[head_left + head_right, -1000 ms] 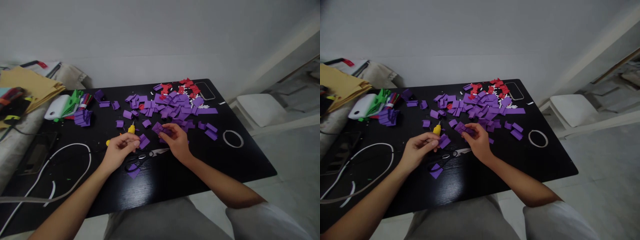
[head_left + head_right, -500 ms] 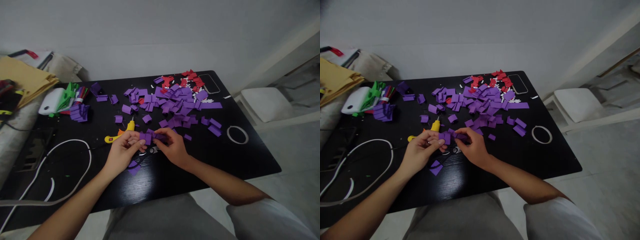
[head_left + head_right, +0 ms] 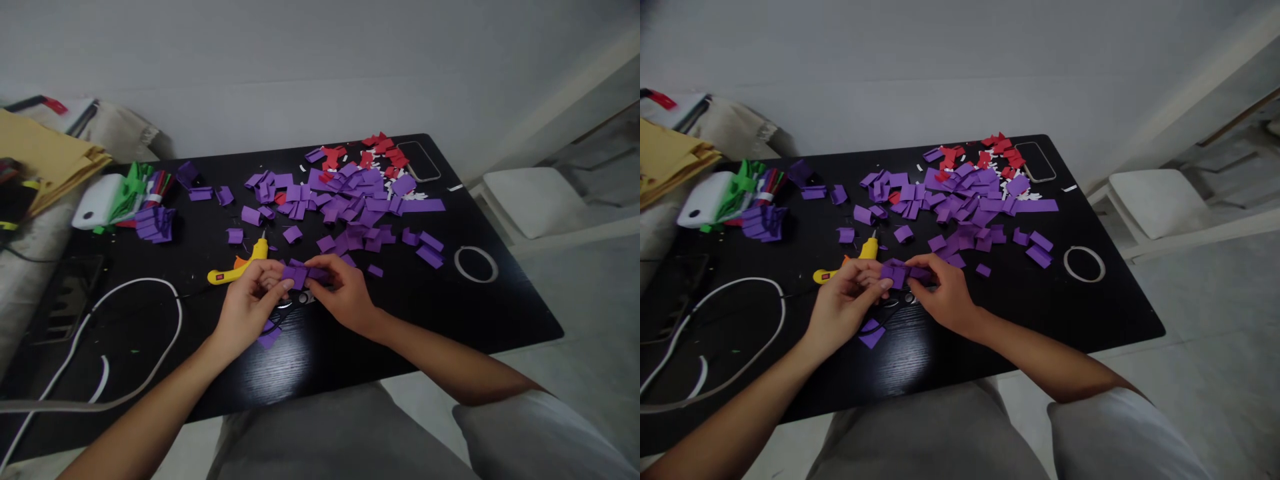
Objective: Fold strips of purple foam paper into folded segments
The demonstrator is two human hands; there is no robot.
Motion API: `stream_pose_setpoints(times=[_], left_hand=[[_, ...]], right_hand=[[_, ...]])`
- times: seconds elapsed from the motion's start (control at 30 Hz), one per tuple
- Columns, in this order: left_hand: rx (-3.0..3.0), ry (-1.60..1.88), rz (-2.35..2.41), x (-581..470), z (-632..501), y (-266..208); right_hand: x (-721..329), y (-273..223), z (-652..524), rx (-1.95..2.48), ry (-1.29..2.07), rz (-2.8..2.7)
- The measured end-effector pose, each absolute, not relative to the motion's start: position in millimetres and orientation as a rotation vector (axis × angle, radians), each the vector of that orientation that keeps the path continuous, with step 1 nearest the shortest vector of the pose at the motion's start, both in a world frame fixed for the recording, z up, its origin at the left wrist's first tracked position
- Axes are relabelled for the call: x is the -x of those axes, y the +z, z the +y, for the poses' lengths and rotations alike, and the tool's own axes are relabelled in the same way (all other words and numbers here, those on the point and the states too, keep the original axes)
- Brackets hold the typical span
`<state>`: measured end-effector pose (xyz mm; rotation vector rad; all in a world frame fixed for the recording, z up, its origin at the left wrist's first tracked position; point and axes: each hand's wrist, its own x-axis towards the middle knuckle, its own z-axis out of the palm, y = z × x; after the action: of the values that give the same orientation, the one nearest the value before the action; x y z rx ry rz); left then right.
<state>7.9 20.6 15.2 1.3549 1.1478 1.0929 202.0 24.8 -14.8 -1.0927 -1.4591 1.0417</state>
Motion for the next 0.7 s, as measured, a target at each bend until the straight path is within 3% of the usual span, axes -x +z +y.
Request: stream_pose_setpoints(times=[0.7], left_hand=[[-1.506,1.071,1.352,-5.4,22.1,9.8]], right_hand=[[-201.9,-10.3,22.2,1.062,1.113,-1.43]])
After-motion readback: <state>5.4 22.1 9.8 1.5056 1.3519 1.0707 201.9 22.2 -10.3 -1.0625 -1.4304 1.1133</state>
